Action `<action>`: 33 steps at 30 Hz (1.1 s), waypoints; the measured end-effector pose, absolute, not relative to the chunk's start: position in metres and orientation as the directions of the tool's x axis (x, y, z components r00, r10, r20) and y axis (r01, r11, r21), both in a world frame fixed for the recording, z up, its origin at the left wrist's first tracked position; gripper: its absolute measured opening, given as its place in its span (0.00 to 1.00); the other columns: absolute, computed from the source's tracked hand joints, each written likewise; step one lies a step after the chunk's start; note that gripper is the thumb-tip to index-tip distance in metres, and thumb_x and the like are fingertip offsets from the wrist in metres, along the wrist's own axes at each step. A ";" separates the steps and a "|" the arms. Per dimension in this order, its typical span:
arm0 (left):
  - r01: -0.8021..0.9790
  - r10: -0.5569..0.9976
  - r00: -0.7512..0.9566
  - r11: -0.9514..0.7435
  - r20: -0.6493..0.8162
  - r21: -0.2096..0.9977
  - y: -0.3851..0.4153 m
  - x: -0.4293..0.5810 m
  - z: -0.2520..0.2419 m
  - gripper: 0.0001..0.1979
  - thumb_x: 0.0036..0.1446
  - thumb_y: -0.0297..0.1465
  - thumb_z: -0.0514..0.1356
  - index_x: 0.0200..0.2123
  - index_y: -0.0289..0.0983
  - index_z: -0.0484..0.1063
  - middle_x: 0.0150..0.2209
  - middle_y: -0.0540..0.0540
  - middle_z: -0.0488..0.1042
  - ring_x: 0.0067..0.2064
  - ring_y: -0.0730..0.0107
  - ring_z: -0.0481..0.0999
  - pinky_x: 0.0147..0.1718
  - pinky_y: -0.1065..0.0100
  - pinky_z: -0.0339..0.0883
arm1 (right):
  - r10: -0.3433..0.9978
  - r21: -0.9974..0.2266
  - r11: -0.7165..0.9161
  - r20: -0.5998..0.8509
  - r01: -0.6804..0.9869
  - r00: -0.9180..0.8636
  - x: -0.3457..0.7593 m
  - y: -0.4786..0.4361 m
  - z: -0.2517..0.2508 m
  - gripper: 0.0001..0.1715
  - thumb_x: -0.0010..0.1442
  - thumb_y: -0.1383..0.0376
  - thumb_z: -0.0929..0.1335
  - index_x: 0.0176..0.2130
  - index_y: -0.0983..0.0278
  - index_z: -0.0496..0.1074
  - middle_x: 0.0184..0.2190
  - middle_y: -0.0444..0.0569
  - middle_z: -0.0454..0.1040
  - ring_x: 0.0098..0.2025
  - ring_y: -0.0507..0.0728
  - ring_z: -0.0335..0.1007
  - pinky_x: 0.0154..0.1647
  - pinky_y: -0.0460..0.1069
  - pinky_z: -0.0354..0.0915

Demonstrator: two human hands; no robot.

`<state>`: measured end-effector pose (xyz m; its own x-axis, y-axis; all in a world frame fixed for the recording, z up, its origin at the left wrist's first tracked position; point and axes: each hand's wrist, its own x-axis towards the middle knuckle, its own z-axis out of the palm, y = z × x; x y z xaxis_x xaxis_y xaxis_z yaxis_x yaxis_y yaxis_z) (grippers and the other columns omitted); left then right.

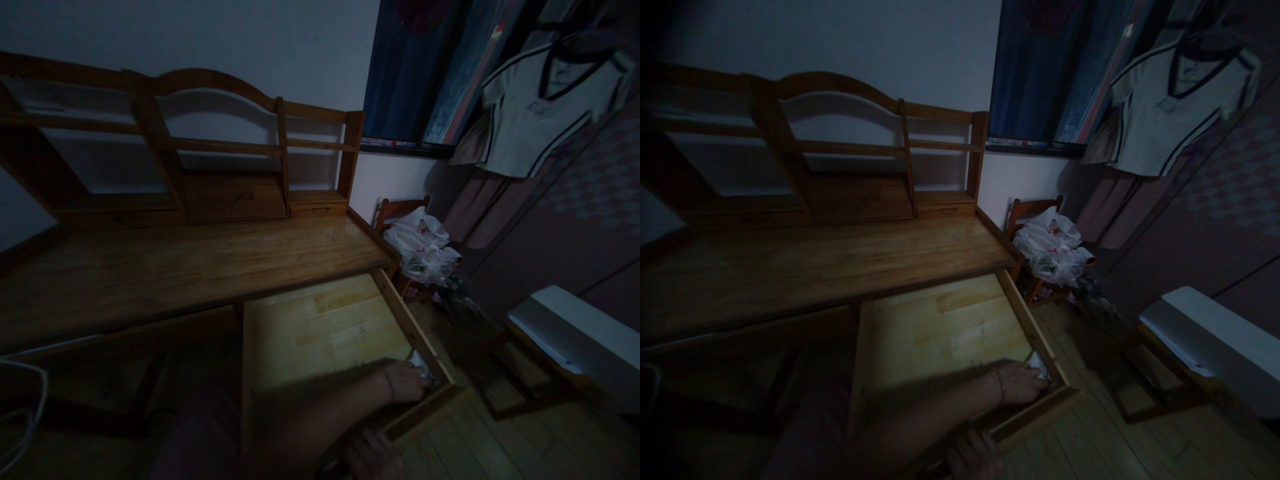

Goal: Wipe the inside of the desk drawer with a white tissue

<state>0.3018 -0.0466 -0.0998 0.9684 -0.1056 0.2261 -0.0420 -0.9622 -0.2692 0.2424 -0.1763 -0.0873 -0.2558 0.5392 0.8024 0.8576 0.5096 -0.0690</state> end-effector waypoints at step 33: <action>0.091 0.098 0.982 -0.994 0.159 0.055 0.007 0.221 -0.097 0.24 0.70 0.28 0.37 0.64 0.38 0.59 0.66 0.45 0.62 0.67 0.66 0.58 0.63 0.66 0.57 | 0.600 -0.090 0.506 0.751 0.858 -0.275 0.243 -0.180 -0.087 0.28 0.71 0.64 0.51 0.29 0.63 0.70 0.22 0.45 0.67 0.28 0.54 0.59 0.34 0.49 0.53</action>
<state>0.2211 0.0075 -0.0974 0.9824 0.0984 0.1587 0.0907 -0.9943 0.0554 0.2432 -0.1798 -0.0872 -0.2754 0.6001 0.7510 0.8578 0.5060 -0.0898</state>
